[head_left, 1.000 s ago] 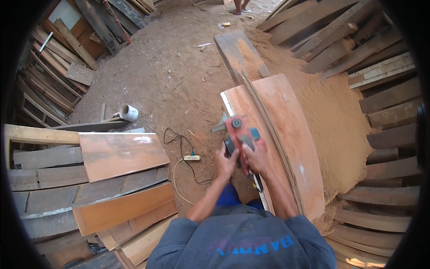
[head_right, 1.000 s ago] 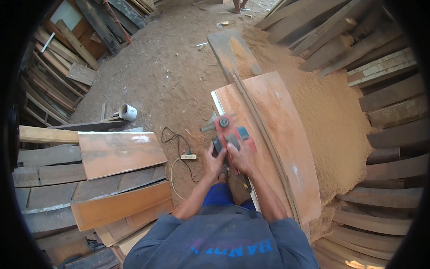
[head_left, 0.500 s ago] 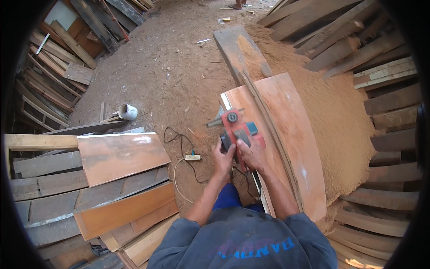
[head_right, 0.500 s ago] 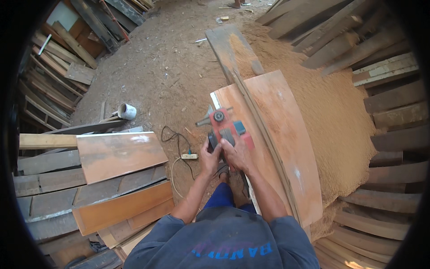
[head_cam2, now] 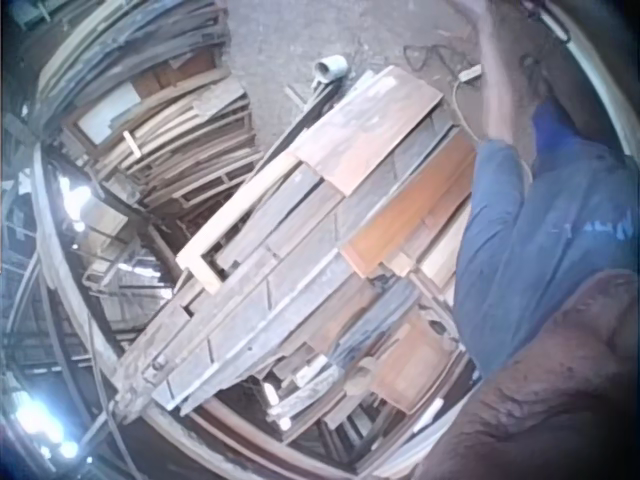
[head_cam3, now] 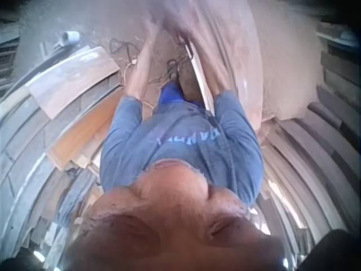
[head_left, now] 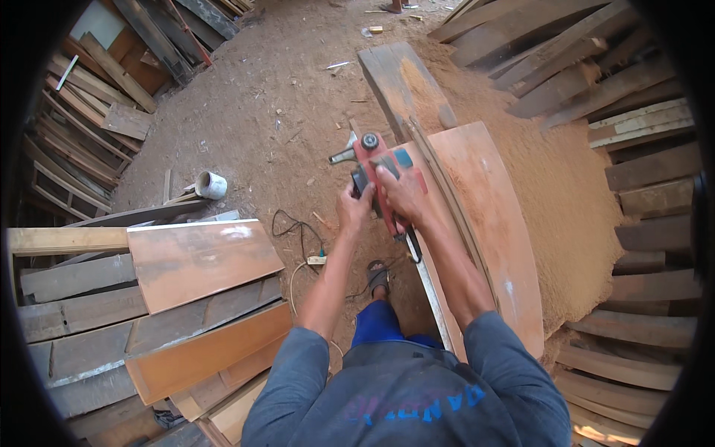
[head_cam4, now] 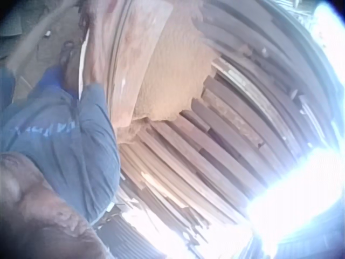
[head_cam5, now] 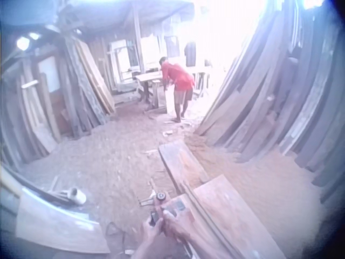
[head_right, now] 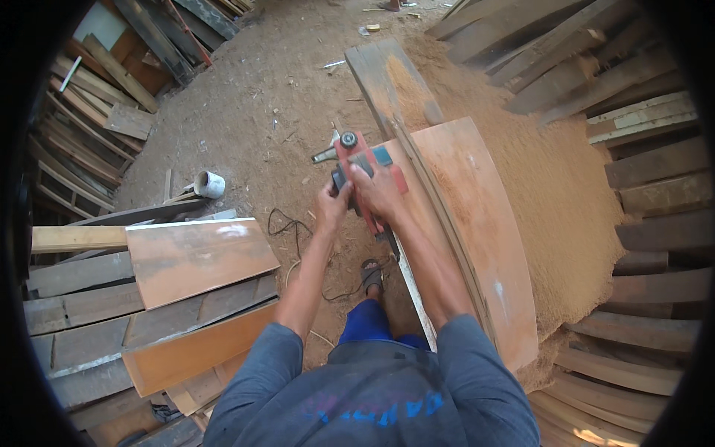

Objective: The person positions a wooden board on a workbench and planes its edge using an electric planer.

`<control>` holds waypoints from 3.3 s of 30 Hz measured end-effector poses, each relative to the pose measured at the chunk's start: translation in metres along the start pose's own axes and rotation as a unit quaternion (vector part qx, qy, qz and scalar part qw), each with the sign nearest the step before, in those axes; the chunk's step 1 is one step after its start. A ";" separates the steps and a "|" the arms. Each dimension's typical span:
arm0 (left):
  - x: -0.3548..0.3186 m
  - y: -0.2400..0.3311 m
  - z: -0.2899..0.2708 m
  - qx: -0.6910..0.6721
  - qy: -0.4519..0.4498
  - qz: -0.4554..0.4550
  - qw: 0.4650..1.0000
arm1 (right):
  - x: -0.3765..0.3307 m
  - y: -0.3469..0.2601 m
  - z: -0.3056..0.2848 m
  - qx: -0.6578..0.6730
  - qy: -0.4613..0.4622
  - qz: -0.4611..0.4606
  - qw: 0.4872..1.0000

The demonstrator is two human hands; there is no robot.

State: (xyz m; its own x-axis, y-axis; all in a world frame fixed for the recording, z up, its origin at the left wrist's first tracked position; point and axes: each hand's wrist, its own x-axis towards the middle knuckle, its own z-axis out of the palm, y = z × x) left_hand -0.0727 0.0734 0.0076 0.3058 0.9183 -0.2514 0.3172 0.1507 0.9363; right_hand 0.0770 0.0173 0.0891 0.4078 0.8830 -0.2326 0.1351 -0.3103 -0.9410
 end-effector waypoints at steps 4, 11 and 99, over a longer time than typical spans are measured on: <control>-0.094 -0.021 0.019 -0.001 0.011 0.039 0.999 | -0.093 0.026 -0.016 -0.019 0.000 0.057 0.998; -0.279 -0.043 0.046 0.100 -0.002 -0.008 0.995 | -0.269 0.060 -0.060 0.062 -0.069 0.185 0.978; -0.351 -0.094 0.065 -0.064 -0.011 -0.047 0.997 | -0.351 0.112 -0.059 0.013 -0.032 0.128 0.991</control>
State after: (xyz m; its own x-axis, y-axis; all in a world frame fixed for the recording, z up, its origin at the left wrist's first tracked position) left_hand -0.1517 -0.2871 -0.0081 0.2995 0.8904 -0.3428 0.2279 0.2822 0.9319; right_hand 0.0023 -0.3486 0.0801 0.3680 0.7967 -0.4795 0.0099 -0.5190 -0.8547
